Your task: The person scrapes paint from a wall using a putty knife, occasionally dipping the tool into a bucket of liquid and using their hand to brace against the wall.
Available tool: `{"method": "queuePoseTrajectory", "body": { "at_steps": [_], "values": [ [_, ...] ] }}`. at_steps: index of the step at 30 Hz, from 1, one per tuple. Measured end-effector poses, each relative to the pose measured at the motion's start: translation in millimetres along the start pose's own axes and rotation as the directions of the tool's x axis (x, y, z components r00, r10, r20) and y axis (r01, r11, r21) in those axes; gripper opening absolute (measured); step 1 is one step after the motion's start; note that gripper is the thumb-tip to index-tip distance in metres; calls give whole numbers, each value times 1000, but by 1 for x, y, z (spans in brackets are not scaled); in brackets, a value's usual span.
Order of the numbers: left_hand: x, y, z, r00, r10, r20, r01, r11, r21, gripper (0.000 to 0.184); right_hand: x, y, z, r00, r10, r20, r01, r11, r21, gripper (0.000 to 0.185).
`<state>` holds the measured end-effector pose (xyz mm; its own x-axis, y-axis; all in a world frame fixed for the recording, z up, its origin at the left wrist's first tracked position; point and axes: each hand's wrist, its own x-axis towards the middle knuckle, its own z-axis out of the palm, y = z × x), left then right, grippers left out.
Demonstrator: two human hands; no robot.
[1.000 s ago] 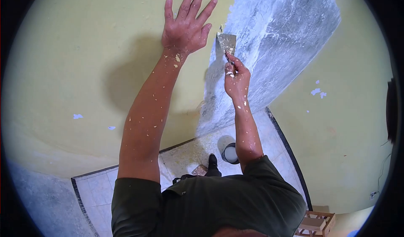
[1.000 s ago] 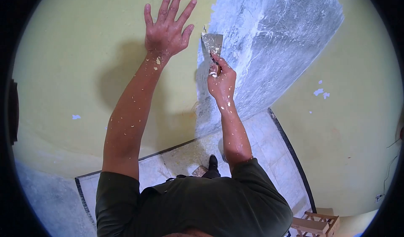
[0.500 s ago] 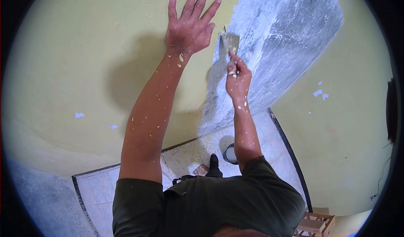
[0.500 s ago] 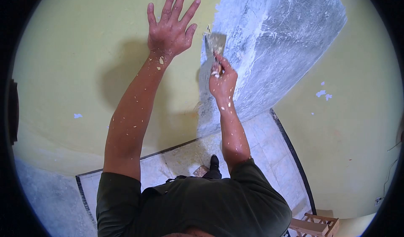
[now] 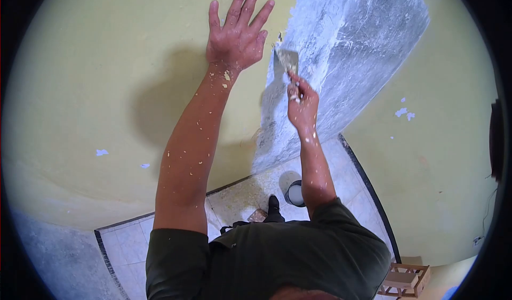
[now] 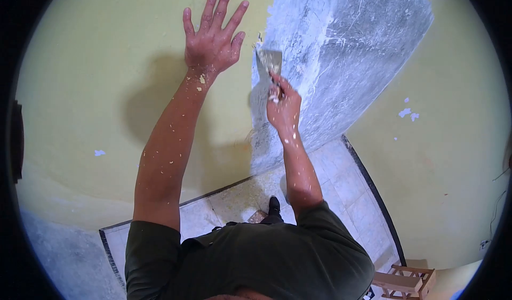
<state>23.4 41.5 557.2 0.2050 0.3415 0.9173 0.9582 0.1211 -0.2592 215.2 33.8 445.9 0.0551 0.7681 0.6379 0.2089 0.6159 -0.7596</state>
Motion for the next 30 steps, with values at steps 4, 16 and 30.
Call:
{"method": "queuePoseTrajectory", "body": {
  "at_steps": [4, 16, 30],
  "values": [
    [-2, 0, 1, 999, -11, -37, 8, 998, -65, 66, 2, -9, -1, 986, 165, 25, -163, 984, -70, 32],
    [-2, 5, -6, 1000, -1, 20, 1, 1000, -5, 66, -8, -3, -2, 987, 162, 12, -162, 987, 0, 34],
    [1, 2, -7, 1000, -15, 16, 15, 1000, -13, 65, 4, -25, -2, 992, 118, 40, -117, 993, -8, 32]
  ]
}}
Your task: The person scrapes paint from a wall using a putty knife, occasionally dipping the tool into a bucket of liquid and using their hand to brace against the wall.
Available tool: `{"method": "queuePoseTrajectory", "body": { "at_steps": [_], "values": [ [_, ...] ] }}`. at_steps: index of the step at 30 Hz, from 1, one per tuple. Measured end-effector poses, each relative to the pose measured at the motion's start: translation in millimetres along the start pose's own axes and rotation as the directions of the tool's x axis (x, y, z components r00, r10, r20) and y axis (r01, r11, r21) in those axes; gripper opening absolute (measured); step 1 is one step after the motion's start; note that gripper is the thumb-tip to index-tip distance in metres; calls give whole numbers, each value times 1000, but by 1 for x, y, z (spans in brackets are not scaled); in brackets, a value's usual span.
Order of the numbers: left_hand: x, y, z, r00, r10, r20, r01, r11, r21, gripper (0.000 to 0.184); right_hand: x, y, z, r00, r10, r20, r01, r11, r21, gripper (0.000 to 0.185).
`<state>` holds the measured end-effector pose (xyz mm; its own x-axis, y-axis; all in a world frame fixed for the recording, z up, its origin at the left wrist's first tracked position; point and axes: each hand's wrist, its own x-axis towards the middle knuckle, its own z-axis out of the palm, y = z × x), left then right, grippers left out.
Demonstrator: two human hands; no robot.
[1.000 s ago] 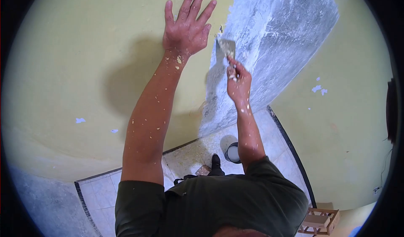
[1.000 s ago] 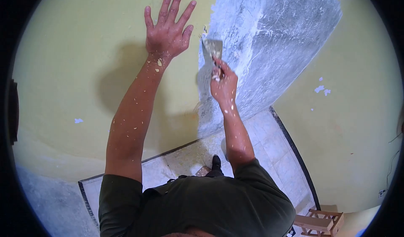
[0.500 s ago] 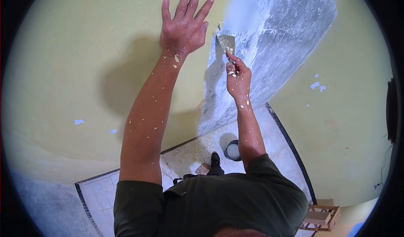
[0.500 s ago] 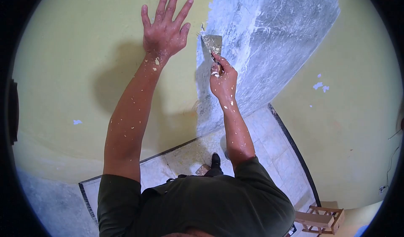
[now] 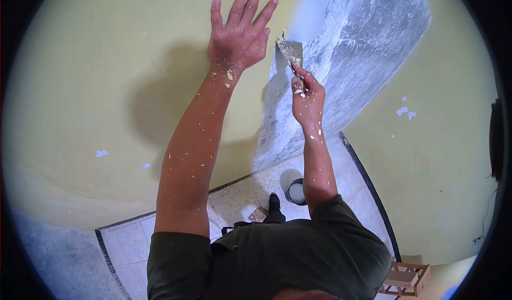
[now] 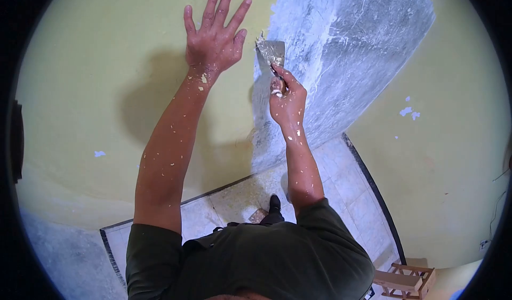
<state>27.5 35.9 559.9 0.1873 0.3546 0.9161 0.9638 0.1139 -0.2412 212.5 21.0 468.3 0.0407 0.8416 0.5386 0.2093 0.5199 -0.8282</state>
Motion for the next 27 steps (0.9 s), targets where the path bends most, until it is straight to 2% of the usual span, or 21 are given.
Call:
{"method": "queuePoseTrajectory", "body": {
  "at_steps": [2, 4, 5, 8, 10, 12, 14, 16, 18, 20, 21, 22, 26, 27],
  "values": [
    [3, -2, -7, 1000, 19, 4, -18, 999, -44, 65, -7, 21, 4, 999, -32, -20, 33, 999, 31, 32],
    [4, -5, -8, 999, 46, -8, -46, 997, -66, 66, -16, 31, 10, 998, -49, -33, 48, 998, -40, 33],
    [4, -6, -6, 999, 43, -20, -44, 995, -86, 65, -12, 30, 17, 994, -84, -68, 85, 996, 19, 34],
    [1, -3, -5, 999, 40, -19, -42, 993, -109, 63, 16, -22, 13, 1000, -6, -28, 4, 997, -73, 32],
    [1, -2, -5, 999, 37, -30, -40, 995, -96, 63, 9, 2, 8, 999, -30, -42, 30, 1000, -2, 31],
    [2, -3, -5, 999, 33, -29, -36, 992, -120, 63, -5, 30, 4, 988, -146, -58, 141, 987, -78, 32],
    [5, -6, -5, 999, 25, -37, -30, 992, -123, 63, -3, 26, 7, 990, -133, -43, 132, 991, -24, 32],
    [0, -1, -3, 999, 31, -20, -34, 988, -150, 63, 12, -9, 6, 998, -56, -42, 52, 995, -91, 32],
    [1, -2, 0, 998, 63, 7, -63, 998, -1, 72, 17, -16, 4, 1000, 2, -27, -5, 994, -109, 31],
    [-2, 0, 4, 999, 33, 6, -33, 999, -11, 68, 5, 7, 2, 993, -115, -38, 113, 993, -45, 31],
    [-1, -1, 5, 1000, 0, 3, 0, 1000, -17, 65, -7, 17, 1, 999, -42, -18, 40, 997, -65, 31],
    [-1, -2, 7, 1000, -3, -8, 3, 1000, -10, 65, -13, 26, 6, 997, -78, -22, 77, 996, -38, 31],
    [-1, 1, 3, 1000, -7, 19, 7, 1000, -1, 65, 34, -15, 12, 969, -219, -117, 203, 970, -134, 29],
    [0, 1, 2, 1000, -12, 20, 12, 1000, 2, 65, 42, -32, 12, 974, -184, -132, 172, 980, -97, 30]
  ]
}}
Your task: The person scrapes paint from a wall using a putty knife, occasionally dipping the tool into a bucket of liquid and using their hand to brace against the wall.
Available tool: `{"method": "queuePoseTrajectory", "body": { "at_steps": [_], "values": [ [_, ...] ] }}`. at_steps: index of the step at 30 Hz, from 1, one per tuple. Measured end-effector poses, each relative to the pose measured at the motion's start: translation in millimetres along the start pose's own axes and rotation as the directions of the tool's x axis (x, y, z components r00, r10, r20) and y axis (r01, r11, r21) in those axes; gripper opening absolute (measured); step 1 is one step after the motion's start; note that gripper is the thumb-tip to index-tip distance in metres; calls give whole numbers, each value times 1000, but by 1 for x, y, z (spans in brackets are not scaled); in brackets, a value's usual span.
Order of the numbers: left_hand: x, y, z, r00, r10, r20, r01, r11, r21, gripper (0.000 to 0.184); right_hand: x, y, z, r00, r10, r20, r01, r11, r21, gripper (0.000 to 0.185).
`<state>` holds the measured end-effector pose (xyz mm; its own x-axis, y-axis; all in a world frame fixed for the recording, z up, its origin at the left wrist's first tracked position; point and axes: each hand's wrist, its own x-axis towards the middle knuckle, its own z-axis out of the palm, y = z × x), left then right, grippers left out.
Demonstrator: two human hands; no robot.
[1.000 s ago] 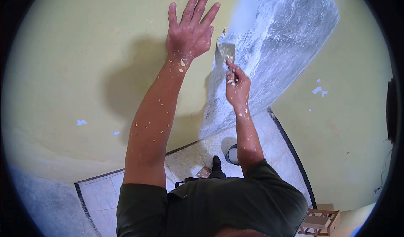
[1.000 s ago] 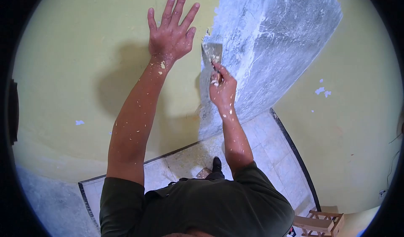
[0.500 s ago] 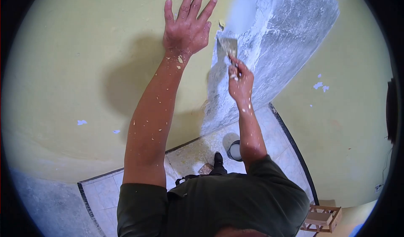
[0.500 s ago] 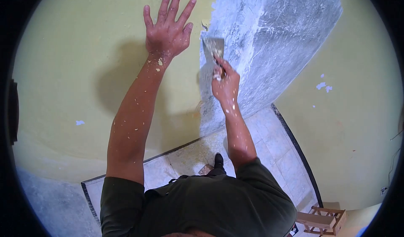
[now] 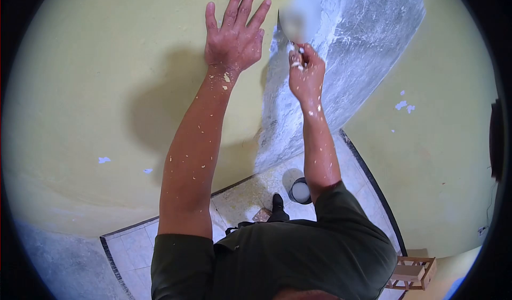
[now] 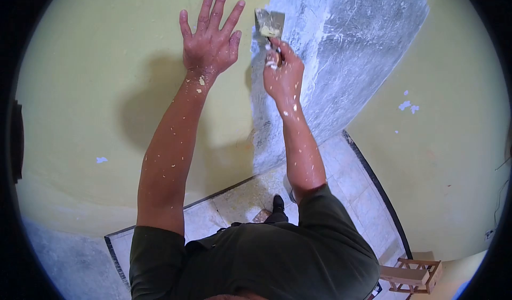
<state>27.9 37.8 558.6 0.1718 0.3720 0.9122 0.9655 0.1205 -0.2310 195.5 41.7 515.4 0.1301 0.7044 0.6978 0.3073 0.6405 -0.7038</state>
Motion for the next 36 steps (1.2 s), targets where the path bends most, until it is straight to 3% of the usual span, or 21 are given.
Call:
{"method": "queuePoseTrajectory", "body": {
  "at_steps": [3, 4, 7, 9, 10, 13, 14, 16, 18, 19, 20, 21, 22, 23, 24, 25, 30, 36],
  "values": [
    [-1, -3, 3, 999, 18, 26, -20, 999, 46, 66, -15, 26, -8, 1000, 11, 23, -11, 1000, 2, 31],
    [-1, -2, 3, 1000, 15, 14, -16, 999, 50, 66, -29, 38, -7, 992, -119, 37, 118, 993, 23, 32],
    [4, -4, 3, 1000, 2, 28, -4, 998, 60, 65, -39, 34, -10, 984, 134, 117, -137, 990, 14, 33],
    [-1, -1, 2, 999, 4, 50, -7, 999, 48, 65, -10, 23, -7, 998, -56, 20, 56, 998, -10, 33],
    [0, -1, -1, 998, 6, 59, -10, 998, 62, 65, 5, 12, -6, 997, -80, 12, 80, 997, -14, 33],
    [-2, -2, 2, 999, 12, 36, -14, 999, 32, 64, 16, -11, -16, 998, -7, 59, 5, 1000, 31, 32],
    [-2, -2, 3, 1000, 10, 24, -11, 999, 46, 64, 9, -1, -24, 992, 32, 120, -25, 998, -61, 32],
    [-2, -2, 3, 1000, 13, 13, -13, 998, 61, 64, -27, 47, -22, 989, -54, 135, 62, 996, -60, 40],
    [-2, -2, 3, 1000, 16, 12, -17, 997, 71, 64, -88, 101, -33, 963, 114, 246, -79, 986, -147, 37],
    [-2, -2, 2, 1000, 14, 19, -15, 997, 75, 63, -122, 137, -48, 876, 320, 360, -183, 913, -366, 33],
    [-1, -2, 2, 1000, 13, 25, -15, 997, 78, 63, -171, 203, -66, 846, 252, 470, 56, 834, -548, 31],
    [-1, -3, 3, 999, 23, 26, -24, 997, 73, 63, -234, 276, -95, 731, 235, 640, 255, 777, -576, 34],
    [-1, -4, 4, 1000, 20, 2, -20, 998, 59, 63, -318, 346, -137, 590, 360, 723, 335, 705, -625, 34],
    [-1, -2, 3, 1000, 14, -22, -13, 999, 44, 63, -376, 350, -172, 478, 590, 650, 219, 637, -739, 34],
    [-2, 1, 3, 1000, 15, -25, -14, 999, 44, 63, -435, 343, -213, 797, 93, 597, 422, 622, -660, 36],
    [-2, 1, 4, 999, 17, -38, -16, 1000, 27, 64, -457, 358, -231, 798, 79, 597, 427, 625, -654, 36],
    [0, -2, 7, 997, 30, -68, -28, 999, 33, 72, -490, 384, -190, 749, 366, 552, 191, 679, -709, 38],
    [0, 0, 9, 995, 32, -96, -31, 999, 17, 72, -558, 364, -227, 511, 736, 445, -112, 570, -814, 48]
  ]
}}
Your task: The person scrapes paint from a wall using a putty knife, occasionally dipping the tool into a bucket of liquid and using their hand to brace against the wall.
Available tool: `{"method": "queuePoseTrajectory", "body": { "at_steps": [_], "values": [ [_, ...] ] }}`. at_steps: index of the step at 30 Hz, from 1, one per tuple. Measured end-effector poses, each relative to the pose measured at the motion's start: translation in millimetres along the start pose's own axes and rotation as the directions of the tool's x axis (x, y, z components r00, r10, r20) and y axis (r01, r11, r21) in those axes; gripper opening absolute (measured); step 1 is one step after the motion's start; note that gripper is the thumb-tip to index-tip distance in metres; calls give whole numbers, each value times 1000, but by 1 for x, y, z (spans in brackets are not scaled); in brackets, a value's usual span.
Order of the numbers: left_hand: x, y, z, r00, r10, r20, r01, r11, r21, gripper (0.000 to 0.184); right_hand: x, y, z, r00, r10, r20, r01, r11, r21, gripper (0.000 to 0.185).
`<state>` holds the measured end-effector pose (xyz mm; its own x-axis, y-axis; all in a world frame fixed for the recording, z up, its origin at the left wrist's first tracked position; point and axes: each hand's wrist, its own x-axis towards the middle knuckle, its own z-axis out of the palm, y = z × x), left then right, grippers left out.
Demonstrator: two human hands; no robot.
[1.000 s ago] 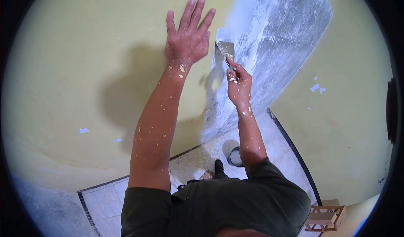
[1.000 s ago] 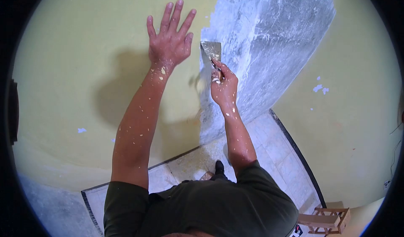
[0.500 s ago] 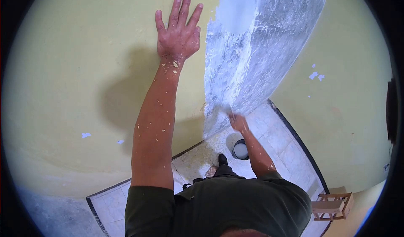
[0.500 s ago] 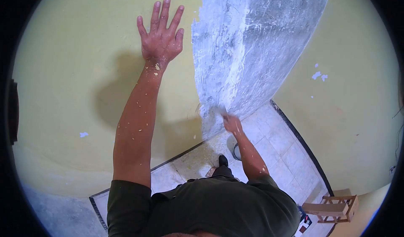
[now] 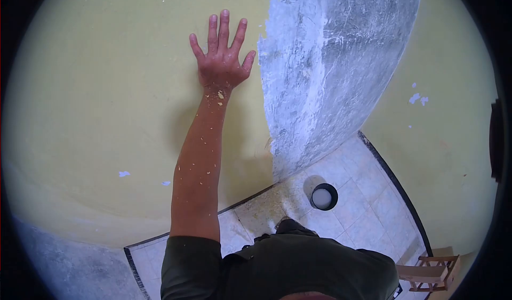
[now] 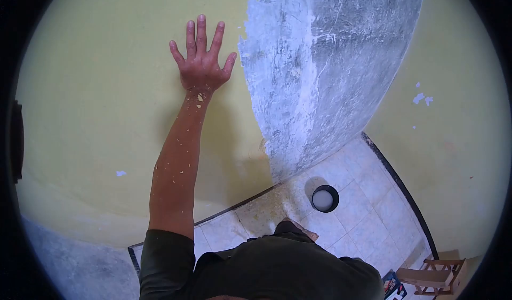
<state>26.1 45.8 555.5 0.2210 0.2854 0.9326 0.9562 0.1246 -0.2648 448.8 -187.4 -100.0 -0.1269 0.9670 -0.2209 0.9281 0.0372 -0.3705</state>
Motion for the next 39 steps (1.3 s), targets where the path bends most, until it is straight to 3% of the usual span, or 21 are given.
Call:
{"method": "queuePoseTrajectory", "body": {
  "at_steps": [3, 4, 6, 7, 8, 10, 11, 14, 15, 16, 17, 18, 19, 20, 21, 34, 35, 36, 37, 38, 39],
  "values": [
    [0, 0, -2, 1000, 5, -5, -5, 1000, 19, 73, 10, 7, -24, 977, 131, 166, -137, 990, 27, 55],
    [1, 2, -3, 1000, 0, -2, 1, 999, 34, 73, -46, 16, -35, 960, 168, 223, -178, 984, 25, 58],
    [0, 2, -5, 1000, 14, -8, -14, 999, 44, 74, 40, -9, -58, 996, -32, -83, 33, 999, 4, 63],
    [-1, 2, -6, 1000, 10, -2, -10, 998, 66, 74, 85, -41, -85, 988, 126, 94, -149, 943, 298, 73],
    [0, 3, -6, 1000, 10, 1, -10, 998, 64, 74, 115, -59, -92, 951, -160, -265, 227, 943, 244, 74],
    [1, 4, -5, 1000, 6, 14, -7, 998, 63, 75, 136, -130, -177, 986, -167, -27, 167, 930, 328, 70],
    [2, 3, -7, 1000, 1, 8, -2, 997, 81, 75, 142, -141, -180, 982, -186, -29, 186, 928, 324, 70],
    [1, 5, -9, 999, -13, 41, 9, 995, 97, 75, 148, -151, -193, 879, -412, -238, 476, 771, 423, 59],
    [1, 6, -9, 998, -15, 58, 9, 995, 103, 76, 148, -140, -180, 857, -457, -240, 515, 786, 341, 55],
    [1, 6, -9, 997, -14, 74, 6, 994, 108, 76, 138, -129, -174, 923, -374, -90, 377, 835, 401, 51],
    [1, 7, -10, 998, -19, 67, 10, 993, 122, 76, 134, -103, -145, 917, -394, -56, 385, 844, 373, 51],
    [1, 8, -11, 996, -28, 86, 17, 992, 129, 76, 116, -86, -140, 937, -317, 145, 284, 935, 211, 53],
    [1, 9, -10, 994, -36, 107, 21, 991, 134, 75, 120, -35, -87, 894, -404, 195, 403, 914, 49, 55],
    [2, 10, -11, 994, -35, 100, 20, 990, 141, 75, 87, -12, -86, 902, -248, 354, 255, 967, 28, 48],
    [1, 10, -10, 995, -39, 87, 26, 989, 145, 75, 52, 15, -93, 869, -189, 458, 237, 970, -50, 43],
    [0, 11, -9, 996, -55, 66, 43, 986, 162, 72, -32, 164, -129, 973, 141, 185, -128, 988, -83, 61],
    [-2, 12, -8, 996, -62, 64, 52, 987, 154, 72, 0, 105, -153, 993, -84, -84, 88, 995, 52, 67],
    [-1, 10, -7, 996, -67, 67, 56, 987, 152, 73, 43, 40, -193, 968, 221, 118, -241, 951, 195, 69],
    [-2, 10, -6, 995, -69, 73, 58, 987, 147, 74, 66, -25, -238, 996, 62, 63, -77, 957, 279, 66],
    [-2, 11, -7, 995, -71, 73, 60, 989, 135, 74, 94, -75, -262, 924, -241, -298, 355, 832, 427, 63],
    [-2, 10, -7, 994, -72, 83, 60, 989, 138, 75, 121, -125, -291, 752, -407, -518, 632, 669, 390, 59]
  ]
}}
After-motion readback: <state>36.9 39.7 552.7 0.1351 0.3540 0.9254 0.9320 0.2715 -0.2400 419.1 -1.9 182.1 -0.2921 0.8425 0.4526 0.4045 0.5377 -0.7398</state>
